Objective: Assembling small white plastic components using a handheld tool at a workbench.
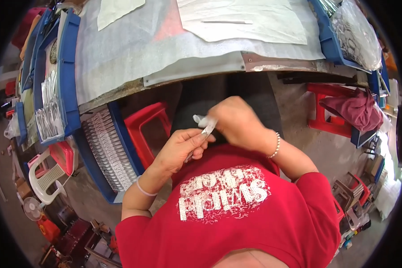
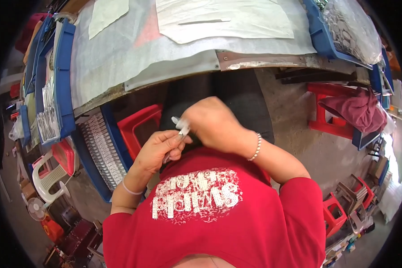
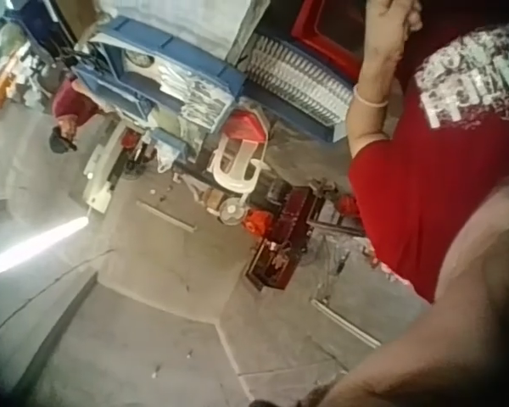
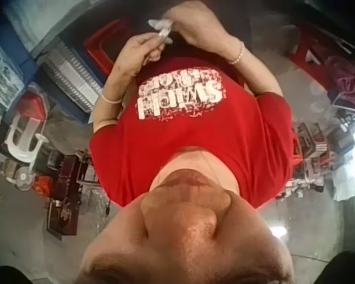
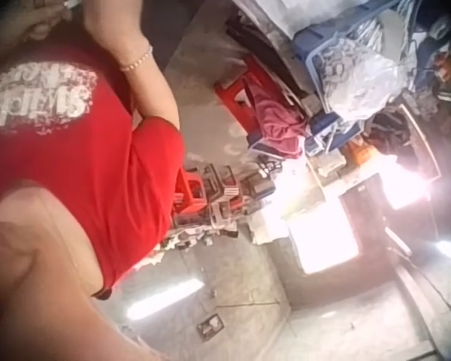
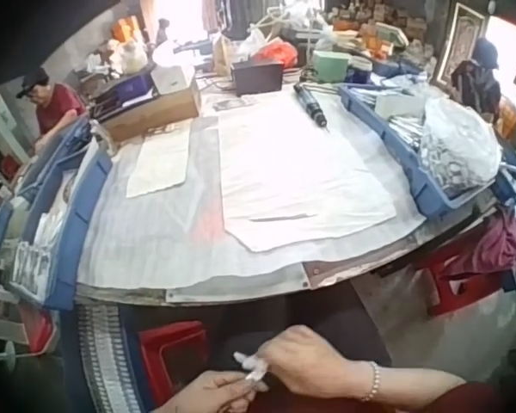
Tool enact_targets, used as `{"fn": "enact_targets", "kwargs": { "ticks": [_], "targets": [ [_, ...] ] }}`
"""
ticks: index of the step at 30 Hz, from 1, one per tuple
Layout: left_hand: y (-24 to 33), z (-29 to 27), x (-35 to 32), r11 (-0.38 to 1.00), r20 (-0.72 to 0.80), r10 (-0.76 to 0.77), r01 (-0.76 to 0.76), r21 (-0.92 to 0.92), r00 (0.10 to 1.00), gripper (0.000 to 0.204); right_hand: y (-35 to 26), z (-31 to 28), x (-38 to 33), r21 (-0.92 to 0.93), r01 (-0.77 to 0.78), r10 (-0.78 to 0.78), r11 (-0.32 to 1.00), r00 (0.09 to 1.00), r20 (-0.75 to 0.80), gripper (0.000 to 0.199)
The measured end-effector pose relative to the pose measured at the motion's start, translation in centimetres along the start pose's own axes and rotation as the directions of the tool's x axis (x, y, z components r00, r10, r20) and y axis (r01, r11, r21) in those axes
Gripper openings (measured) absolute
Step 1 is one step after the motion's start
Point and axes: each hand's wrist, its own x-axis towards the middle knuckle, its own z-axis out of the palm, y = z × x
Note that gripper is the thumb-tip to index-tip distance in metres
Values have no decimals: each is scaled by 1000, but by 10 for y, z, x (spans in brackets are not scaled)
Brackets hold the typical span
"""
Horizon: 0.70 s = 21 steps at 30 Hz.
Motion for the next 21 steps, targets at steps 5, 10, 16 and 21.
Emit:
{"fn": "enact_targets", "kwargs": {
  "ticks": [5,10,16,21],
  "targets": [
    [-5,-13,4,1000,119,-8,6,14,993,22,-17,-5,-7,-83,228,-235,970,967,-94,28],
    [7,-10,7,995,96,-85,90,-48,992,23,28,-24,-8,-157,-46,14,987,979,-203,27],
    [9,-3,10,986,154,-78,54,155,985,22,8,-30,-16,-112,15,-8,994,998,66,23],
    [6,-4,14,286,153,584,-379,880,797,20,14,-154,-34,-460,-265,-39,848,833,-552,43]
  ]
}}
